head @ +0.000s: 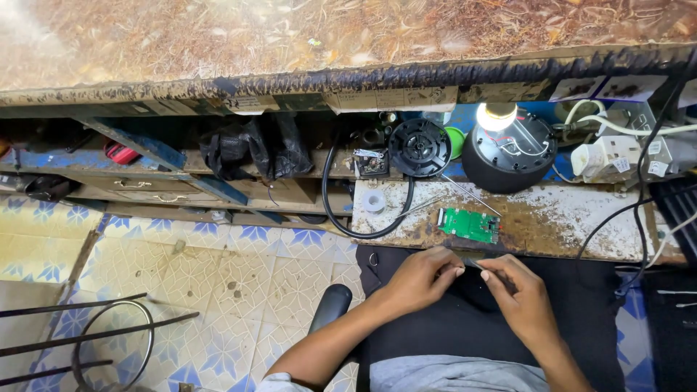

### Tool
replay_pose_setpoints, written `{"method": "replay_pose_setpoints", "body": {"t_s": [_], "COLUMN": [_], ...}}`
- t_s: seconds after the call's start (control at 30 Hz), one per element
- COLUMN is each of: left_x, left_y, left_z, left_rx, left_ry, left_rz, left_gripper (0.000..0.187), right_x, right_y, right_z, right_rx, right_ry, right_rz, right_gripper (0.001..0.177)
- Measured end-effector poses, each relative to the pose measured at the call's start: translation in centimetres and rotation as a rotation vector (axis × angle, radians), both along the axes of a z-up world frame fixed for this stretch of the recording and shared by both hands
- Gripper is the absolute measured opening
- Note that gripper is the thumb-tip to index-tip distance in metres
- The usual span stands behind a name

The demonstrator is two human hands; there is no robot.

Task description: Soldering components onto a circuit board and manipulating small wires at a repair bench.

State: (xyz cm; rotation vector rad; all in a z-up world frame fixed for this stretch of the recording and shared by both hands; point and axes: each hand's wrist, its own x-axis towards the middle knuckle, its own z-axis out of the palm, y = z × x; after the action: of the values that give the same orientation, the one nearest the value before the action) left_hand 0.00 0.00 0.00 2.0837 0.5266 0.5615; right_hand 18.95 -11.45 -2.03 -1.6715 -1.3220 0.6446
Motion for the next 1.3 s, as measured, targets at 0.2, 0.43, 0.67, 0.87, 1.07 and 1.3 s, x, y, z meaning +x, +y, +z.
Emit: {"method": "replay_pose_setpoints", "body": {"t_s": [0.2, 0.43, 0.67, 0.87, 1.07, 1.3], "left_x": [0.0, -0.2, -0.3, -0.1, -0.1, 0.0], "left_y": [-0.3, -0.5, -0.6, -0.5, -0.5, -0.4], "left_z": [-0.1, 0.4, 1.6, 0.6, 0.9, 0.6], "left_rx": [-0.006, -0.042, -0.104, -0.083, -0.088, -0.095], "left_ry": [0.014, -0.022, -0.040, -0.027, -0.015, -0.022], "left_rz": [0.014, 0.014, -0.020, -0.048, -0.055, -0.082], "left_gripper": [0.016, 0.020, 0.020, 0.018, 0.015, 0.017], "right_x": [0.7, 2.4, 1.1, 0.0, 0.2, 0.0], "right_y": [0.0, -0.1, -0.1, 0.3, 0.1, 0.4], "right_z": [0.2, 0.9, -2.8, -2.3, -2.3, -2.1], "right_rx": [-0.035, 0.051, -0.079, -0.091, -0.113, -0.146], "right_ry": [0.074, 0.296, 0.378, 0.380, 0.346, 0.376], "right_rz": [0.012, -0.198, -0.118, -0.051, -0.075, -0.075], "right_gripper": [0.019, 0.020, 0.021, 0.021, 0.021, 0.021]}}
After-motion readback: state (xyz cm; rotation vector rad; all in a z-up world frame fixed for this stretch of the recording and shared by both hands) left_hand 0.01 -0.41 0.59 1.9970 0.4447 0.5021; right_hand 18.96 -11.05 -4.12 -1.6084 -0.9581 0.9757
